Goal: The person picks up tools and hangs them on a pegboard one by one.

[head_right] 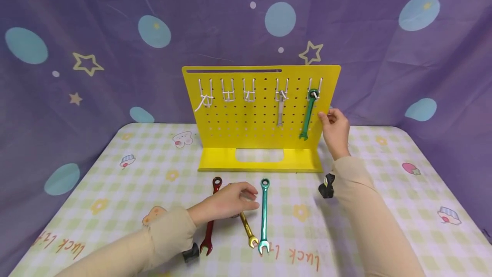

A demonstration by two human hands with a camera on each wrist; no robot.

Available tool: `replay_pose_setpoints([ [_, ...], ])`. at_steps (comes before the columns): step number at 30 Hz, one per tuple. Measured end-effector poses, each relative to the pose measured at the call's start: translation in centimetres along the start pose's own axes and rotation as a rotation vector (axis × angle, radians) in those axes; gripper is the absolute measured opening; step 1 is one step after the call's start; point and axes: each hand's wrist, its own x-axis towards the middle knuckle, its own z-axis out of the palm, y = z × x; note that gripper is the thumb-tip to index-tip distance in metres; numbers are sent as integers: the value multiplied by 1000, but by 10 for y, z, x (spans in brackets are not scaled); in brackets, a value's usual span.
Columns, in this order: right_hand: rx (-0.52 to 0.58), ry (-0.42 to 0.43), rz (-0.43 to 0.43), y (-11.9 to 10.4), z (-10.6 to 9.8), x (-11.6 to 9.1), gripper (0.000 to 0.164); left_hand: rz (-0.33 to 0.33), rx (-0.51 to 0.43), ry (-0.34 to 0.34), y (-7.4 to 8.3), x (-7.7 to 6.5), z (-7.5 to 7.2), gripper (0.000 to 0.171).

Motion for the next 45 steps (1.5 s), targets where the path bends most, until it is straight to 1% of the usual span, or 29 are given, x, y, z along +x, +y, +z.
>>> replay_pose_setpoints([
  [2,-4,-4,8,0,1,0,31,-2,91,13,3,3,5,35],
  [5,-14,-10,16,0,2,-2,32,17,225,39,8,8,12,37],
  [7,-23,-14,20,0,2,-2,33,26,284,56,10,11,17,38],
  [10,-39,-19,26,0,1,-3,35,34,329,90,10,16,23,38],
  [14,-56,-17,35,-3,0,-2,37,40,333,134,10,21,27,32],
  [17,-71,-16,31,-4,-1,-2,38,40,324,153,10,23,29,29],
  [20,-85,-14,26,-5,-2,-2,39,29,333,175,13,25,32,36],
  [22,-82,-5,23,-5,-2,-2,38,19,372,193,17,26,35,42],
  [24,-79,4,17,-5,-1,-2,37,4,411,212,22,28,38,44],
  [27,-75,11,11,-4,-1,-2,36,-5,435,228,27,30,42,47],
  [30,-87,2,17,-5,0,-2,37,-7,391,238,30,31,43,49],
  [32,-97,-15,27,-5,-1,-2,38,-8,376,246,31,34,43,51],
  [35,-109,-51,41,-6,-1,-2,41,-26,369,258,32,37,42,51],
  [38,-118,-79,61,-7,-1,-2,44,-41,369,251,31,41,40,49],
  [40,-130,-76,63,-7,-1,-2,44,-50,363,232,31,42,38,48],
  [45,-146,-61,45,-6,-1,-1,40,-73,314,179,29,46,33,47],
])
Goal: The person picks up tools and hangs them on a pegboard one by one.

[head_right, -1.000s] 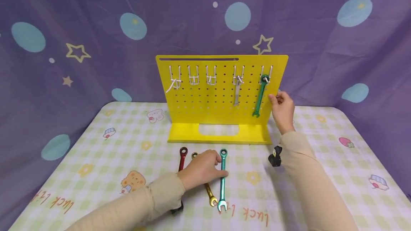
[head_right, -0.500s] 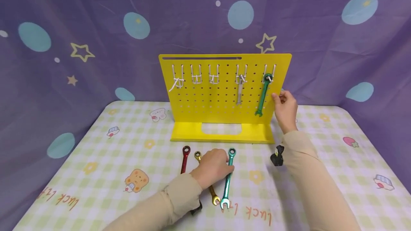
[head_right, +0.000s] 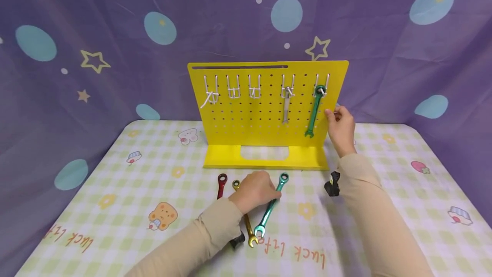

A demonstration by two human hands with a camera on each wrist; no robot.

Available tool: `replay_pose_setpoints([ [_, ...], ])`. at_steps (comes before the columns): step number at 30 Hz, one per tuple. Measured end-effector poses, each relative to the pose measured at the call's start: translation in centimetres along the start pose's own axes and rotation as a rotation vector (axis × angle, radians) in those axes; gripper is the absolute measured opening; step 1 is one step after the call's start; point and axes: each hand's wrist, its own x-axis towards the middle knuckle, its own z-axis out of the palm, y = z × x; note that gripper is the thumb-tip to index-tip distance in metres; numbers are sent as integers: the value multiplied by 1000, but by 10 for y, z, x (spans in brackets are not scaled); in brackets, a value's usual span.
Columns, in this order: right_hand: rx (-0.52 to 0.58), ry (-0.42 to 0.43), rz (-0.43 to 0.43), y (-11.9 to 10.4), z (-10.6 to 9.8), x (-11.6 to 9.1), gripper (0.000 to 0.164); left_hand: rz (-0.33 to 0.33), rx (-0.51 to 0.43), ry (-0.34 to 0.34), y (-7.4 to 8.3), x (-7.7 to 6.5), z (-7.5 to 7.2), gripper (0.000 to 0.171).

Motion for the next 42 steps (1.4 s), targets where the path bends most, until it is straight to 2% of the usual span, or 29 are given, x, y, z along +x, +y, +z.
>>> replay_pose_setpoints([
  [5,-5,-3,17,-1,-2,3,40,18,-38,-44,0,4,-6,48],
  [11,6,-16,53,1,-1,3,41,-3,-171,-149,-3,5,-10,48],
  [15,-14,-25,75,4,-1,1,46,4,-243,-179,-4,4,-12,40],
  [18,-19,-25,74,4,-1,1,50,15,-291,-175,-4,3,-16,25],
  [21,-16,-21,64,3,-1,1,49,39,-381,-173,-4,3,-22,16],
  [25,-17,-12,58,2,0,1,47,99,-479,-158,-6,2,-32,15],
  [31,-27,-4,52,2,1,1,46,134,-505,-94,-6,0,-41,18],
  [37,-30,20,31,4,0,1,44,162,-681,-48,3,-3,-46,21],
  [39,-24,31,19,4,1,1,43,171,-682,-22,5,-4,-50,21],
  [42,-27,33,13,5,3,0,43,173,-615,17,6,-5,-58,23],
])
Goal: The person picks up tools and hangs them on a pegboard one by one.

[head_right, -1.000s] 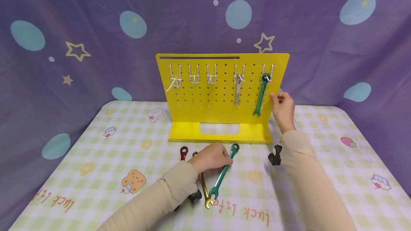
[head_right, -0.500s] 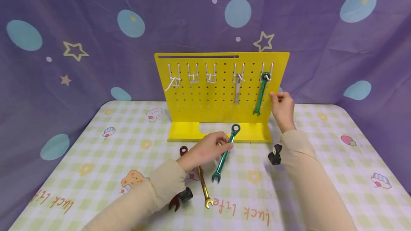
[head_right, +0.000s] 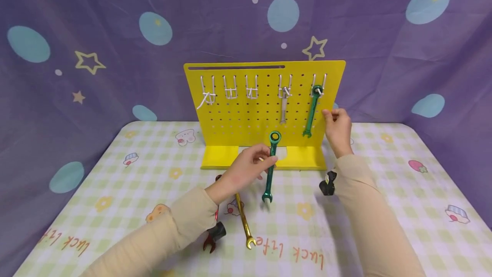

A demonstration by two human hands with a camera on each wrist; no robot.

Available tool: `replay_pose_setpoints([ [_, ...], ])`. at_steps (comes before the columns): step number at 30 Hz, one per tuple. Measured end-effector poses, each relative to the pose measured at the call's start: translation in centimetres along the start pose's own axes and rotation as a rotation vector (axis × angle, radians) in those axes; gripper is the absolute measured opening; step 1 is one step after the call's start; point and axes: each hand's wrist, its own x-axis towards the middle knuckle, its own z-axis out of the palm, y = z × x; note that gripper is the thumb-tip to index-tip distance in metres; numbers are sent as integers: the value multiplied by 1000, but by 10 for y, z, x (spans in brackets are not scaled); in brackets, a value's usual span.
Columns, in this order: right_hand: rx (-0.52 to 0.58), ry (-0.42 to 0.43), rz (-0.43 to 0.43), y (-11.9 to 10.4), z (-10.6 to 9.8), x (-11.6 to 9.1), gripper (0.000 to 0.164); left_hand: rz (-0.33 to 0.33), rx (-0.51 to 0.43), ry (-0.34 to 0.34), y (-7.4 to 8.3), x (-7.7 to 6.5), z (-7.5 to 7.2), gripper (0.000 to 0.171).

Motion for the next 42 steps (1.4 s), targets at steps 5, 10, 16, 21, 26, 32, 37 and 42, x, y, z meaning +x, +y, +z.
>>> replay_pose_setpoints([
  [5,-14,5,7,0,2,-1,44,10,97,46,6,1,-17,25],
  [10,-9,12,17,-2,1,-1,45,42,89,96,14,3,-34,24],
  [16,3,-4,32,-2,1,-1,47,74,100,173,21,6,-50,25],
  [21,6,2,25,-1,1,-2,44,104,113,248,18,12,-55,26],
  [26,7,4,23,-2,1,-3,44,122,110,319,13,20,-58,26],
  [32,-1,-3,23,-1,1,-1,46,104,101,370,10,31,-60,27],
  [37,13,5,0,0,3,-1,44,95,102,385,8,40,-61,26],
  [42,19,19,-6,1,3,-1,41,90,120,387,6,49,-60,23],
])
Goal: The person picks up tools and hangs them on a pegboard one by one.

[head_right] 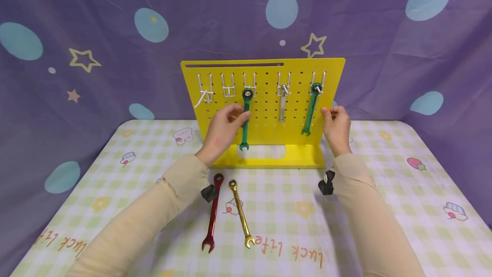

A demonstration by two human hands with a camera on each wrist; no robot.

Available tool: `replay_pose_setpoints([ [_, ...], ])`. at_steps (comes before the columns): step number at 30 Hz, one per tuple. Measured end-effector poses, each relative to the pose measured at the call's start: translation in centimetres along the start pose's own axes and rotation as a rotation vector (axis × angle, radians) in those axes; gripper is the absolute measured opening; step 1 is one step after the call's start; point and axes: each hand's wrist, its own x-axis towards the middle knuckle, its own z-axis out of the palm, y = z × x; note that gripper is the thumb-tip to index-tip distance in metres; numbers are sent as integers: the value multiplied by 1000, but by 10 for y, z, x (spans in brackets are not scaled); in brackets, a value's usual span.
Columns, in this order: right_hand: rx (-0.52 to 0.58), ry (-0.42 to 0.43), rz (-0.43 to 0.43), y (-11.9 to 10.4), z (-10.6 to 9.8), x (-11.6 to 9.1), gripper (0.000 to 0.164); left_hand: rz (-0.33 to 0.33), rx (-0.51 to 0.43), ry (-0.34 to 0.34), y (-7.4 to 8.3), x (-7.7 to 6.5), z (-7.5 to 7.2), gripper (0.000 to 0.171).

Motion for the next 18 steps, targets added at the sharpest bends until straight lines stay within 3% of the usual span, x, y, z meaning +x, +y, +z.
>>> replay_pose_setpoints([
  [7,-2,4,5,0,0,0,41,-19,45,22,-1,9,3,27],
  [18,-7,-5,17,0,-1,1,43,-1,191,42,-5,19,8,30],
])
